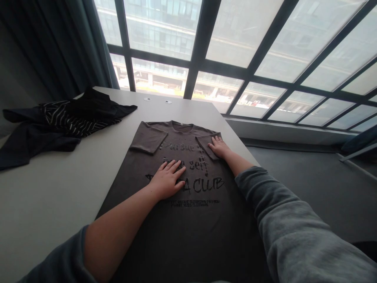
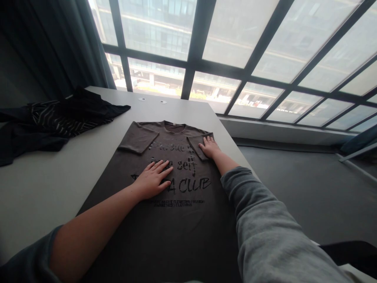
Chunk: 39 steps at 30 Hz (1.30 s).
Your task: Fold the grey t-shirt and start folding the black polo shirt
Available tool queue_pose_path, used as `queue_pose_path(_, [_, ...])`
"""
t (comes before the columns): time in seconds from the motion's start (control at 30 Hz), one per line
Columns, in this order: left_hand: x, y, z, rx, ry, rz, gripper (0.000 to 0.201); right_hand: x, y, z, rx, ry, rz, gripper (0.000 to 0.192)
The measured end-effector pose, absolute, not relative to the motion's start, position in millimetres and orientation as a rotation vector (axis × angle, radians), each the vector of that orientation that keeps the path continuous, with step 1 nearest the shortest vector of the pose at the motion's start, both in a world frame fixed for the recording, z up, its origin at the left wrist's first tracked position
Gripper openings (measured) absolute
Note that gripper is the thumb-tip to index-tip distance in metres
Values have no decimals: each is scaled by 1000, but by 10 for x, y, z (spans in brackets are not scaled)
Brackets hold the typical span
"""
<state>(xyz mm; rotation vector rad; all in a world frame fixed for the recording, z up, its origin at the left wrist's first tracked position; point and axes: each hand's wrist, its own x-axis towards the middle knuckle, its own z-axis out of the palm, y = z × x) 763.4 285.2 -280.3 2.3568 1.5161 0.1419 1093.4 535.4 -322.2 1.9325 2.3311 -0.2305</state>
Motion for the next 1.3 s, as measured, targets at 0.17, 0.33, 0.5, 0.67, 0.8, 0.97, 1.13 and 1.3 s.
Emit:
queue_pose_path(0.17, [7639,2851,-2809,2360,1518,139,66,10970,5313,-3010,1965,2465,-337,65])
queue_pose_path(0.33, [7641,2848,-2798,2363,1519,128,67,11279,5166,-2733,2076,2432,-235,59])
queue_pose_path(0.5, [7634,2848,-2801,2365,1515,134,67,11464,4756,-2738,1885,2462,-87,55])
queue_pose_path(0.67, [7625,2846,-2820,2388,1533,138,65,11469,4183,-2935,1906,2534,3,64])
queue_pose_path(0.8, [7633,2817,-2797,2396,1562,52,66,11502,3920,-2971,1967,2558,-98,65])
queue_pose_path(0.97, [7697,2944,-2592,2423,1635,-112,60,11487,3873,-2810,1936,2665,-128,53])
queue_pose_path(1.13, [8189,3525,-2271,2603,1662,-103,42,11425,3760,-2667,1863,2556,-115,56])
queue_pose_path(1.3, [9166,4305,-2285,2709,1472,-40,41,11371,3527,-2589,1877,2396,-241,66])
